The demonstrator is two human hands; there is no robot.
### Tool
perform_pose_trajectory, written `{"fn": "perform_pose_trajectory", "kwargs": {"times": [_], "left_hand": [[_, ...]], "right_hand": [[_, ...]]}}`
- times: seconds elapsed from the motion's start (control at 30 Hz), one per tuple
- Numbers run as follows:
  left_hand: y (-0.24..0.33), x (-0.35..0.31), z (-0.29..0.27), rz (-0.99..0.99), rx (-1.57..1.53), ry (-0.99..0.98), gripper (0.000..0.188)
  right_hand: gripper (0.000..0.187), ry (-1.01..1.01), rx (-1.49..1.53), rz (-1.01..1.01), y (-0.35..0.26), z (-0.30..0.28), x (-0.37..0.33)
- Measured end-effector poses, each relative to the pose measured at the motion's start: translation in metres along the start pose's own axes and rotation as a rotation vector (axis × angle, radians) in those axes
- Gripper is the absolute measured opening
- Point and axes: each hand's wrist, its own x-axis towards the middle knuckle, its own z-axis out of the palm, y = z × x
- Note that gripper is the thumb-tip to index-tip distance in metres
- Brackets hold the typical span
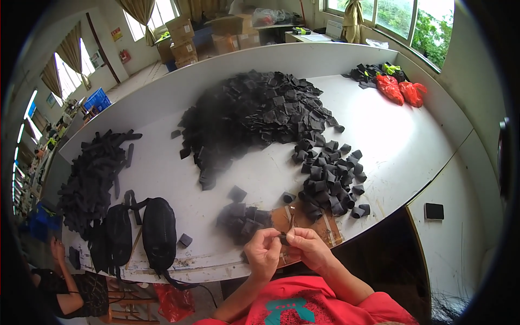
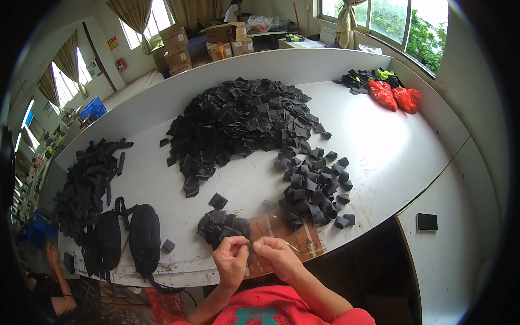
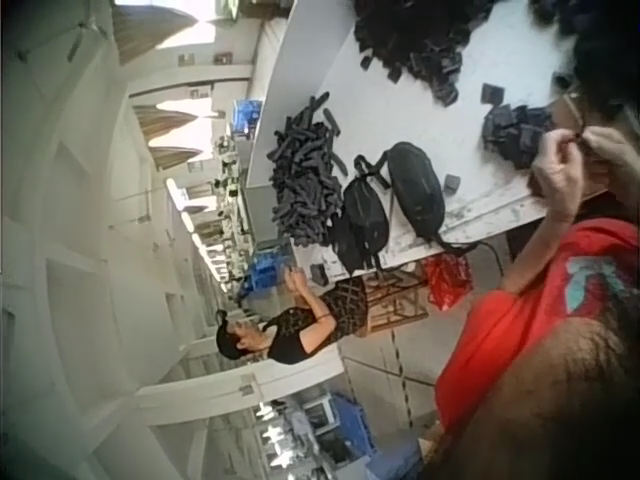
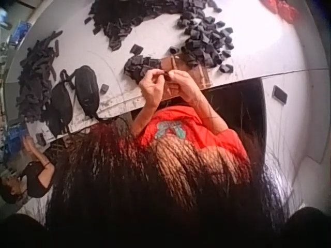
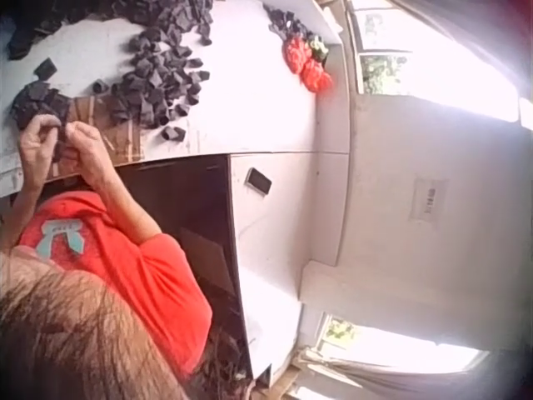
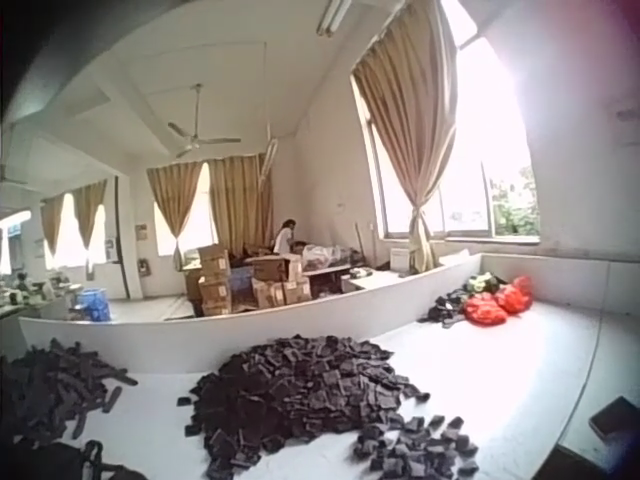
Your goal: Assembling small black components by hand at a workbench.
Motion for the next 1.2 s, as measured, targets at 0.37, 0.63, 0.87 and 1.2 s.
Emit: {"fn": "perform_pose_trajectory", "kwargs": {"times": [0.37, 0.63, 0.87, 1.2], "left_hand": [[0.052, 0.048, -0.008, -0.413, -1.159, -0.662, 0.012], [0.005, 0.051, -0.008, -0.479, -0.94, -0.526, 0.011], [0.031, 0.047, -0.003, -0.586, -1.039, -0.518, 0.009], [0.017, 0.045, 0.009, -0.501, -0.732, -0.289, 0.006]], "right_hand": [[0.026, -0.027, -0.728, -0.393, -0.059, 0.044, -0.001], [0.025, 0.011, -0.464, -0.181, -0.042, -0.001, 0.02], [0.028, -0.102, -0.549, -0.13, -0.059, 0.001, 0.022], [0.03, -0.104, -0.626, -0.206, -0.046, -0.009, 0.025]]}}
